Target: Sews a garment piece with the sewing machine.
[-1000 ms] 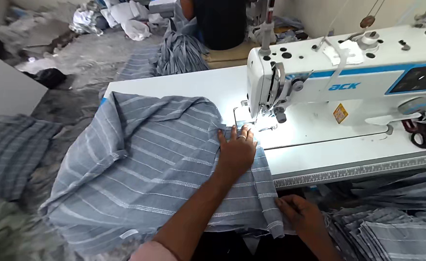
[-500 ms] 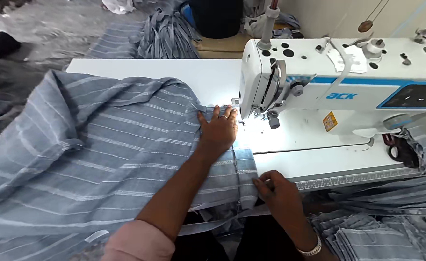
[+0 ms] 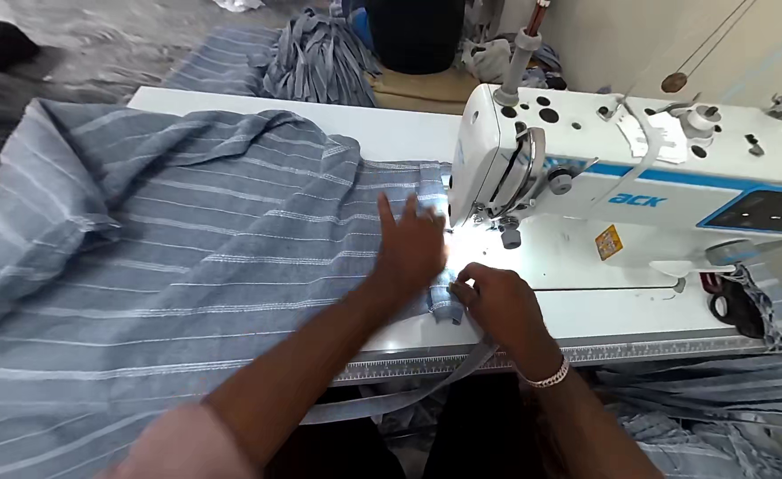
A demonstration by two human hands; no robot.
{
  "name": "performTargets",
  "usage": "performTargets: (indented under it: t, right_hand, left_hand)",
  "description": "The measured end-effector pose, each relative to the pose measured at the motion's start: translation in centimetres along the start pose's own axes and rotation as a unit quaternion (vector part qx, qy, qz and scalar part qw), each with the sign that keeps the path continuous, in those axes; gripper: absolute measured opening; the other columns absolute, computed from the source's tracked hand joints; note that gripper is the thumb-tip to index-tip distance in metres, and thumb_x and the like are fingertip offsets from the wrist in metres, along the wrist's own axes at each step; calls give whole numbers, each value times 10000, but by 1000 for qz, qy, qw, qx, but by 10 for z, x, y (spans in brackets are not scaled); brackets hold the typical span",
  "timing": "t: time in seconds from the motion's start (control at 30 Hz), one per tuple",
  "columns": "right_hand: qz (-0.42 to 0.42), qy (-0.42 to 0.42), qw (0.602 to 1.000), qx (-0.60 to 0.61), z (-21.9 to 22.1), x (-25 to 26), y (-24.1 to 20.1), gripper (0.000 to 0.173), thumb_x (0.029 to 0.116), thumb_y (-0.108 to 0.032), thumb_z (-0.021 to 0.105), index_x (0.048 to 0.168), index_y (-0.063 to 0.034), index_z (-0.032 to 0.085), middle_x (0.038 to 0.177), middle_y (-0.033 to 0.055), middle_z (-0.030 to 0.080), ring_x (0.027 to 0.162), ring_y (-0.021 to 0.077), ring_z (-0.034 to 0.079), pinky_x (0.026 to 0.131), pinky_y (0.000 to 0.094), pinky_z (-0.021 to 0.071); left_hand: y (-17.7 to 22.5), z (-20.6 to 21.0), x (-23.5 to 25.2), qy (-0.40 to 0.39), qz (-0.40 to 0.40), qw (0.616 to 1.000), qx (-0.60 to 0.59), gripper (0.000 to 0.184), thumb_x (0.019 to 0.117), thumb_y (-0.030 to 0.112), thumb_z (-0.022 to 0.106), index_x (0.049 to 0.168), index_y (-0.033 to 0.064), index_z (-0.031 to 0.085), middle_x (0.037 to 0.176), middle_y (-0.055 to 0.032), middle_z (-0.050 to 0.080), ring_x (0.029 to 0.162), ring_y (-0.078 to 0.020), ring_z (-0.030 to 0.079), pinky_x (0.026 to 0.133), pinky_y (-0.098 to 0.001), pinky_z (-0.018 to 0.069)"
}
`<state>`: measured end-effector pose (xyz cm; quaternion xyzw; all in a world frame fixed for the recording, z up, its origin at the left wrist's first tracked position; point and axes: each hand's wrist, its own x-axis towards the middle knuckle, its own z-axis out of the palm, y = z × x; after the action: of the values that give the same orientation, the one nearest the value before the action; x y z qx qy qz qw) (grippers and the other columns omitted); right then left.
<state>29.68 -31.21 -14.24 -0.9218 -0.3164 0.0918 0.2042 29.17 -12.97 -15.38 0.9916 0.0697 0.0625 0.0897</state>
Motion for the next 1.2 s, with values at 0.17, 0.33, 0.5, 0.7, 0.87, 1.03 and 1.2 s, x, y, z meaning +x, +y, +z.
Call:
performTargets:
  t: [0.17,0.33,0.5,0.7,0.87,1.03,1.2]
  right_hand:
    - [-13,-141,988,-59,-47,18,42,332,916,-180,756,1243,-140,719,1071,146,729,980,343,698,846,597,559]
    - [-7,43,990,-132,-58,-4,55,587,836,-86,800,1397,-89,627,1310,217,620,1173,493,577,843,711,473]
    - [1,23,993,113,-15,-61,31,301,992,-255,697,1271,-148,668,983,20,741,737,171,712,621,403,617]
    - [94,-45,892,440,26,-54,-10,298,995,-209,704,1246,-52,667,879,57,760,687,152,740,628,317,646]
    - [121,69,876,463,25,-36,-15,197,1008,-252,684,1069,-65,704,846,53,751,674,146,736,620,306,641]
    - [148,55,871,466,25,-36,-9,276,1093,-261,527,1022,-43,680,820,74,744,659,164,742,616,321,645]
    - [123,-3,932,341,19,-50,4,311,1093,-319,510,1000,-74,678,731,66,718,551,187,698,516,362,615]
  left_hand:
    - [15,19,-62,-5,94,995,16,381,1096,310,409,1336,186,678,1456,-83,613,1458,-414,438,1116,-848,131]
    - [33,16,-71,-14,93,995,-42,433,1037,476,516,1102,104,728,1266,-144,688,1345,-403,558,1118,-833,181]
    - [26,22,-73,33,217,976,-8,144,998,129,589,1032,71,717,1112,-148,720,1174,-408,660,1101,-826,240]
    - [-5,-33,-16,-31,452,891,-21,148,1003,55,565,939,-2,685,908,-179,676,917,-361,693,819,-487,581]
    - [2,-58,-5,-96,490,864,68,114,956,-34,590,979,-12,700,989,-178,679,995,-352,683,872,-461,575]
    - [0,-26,-12,27,474,880,29,174,993,47,546,911,33,699,956,-153,679,948,-351,674,757,-484,555]
    - [4,25,-58,118,323,936,-67,177,1013,105,543,1006,62,715,1220,-120,718,1216,-294,656,1042,-511,503]
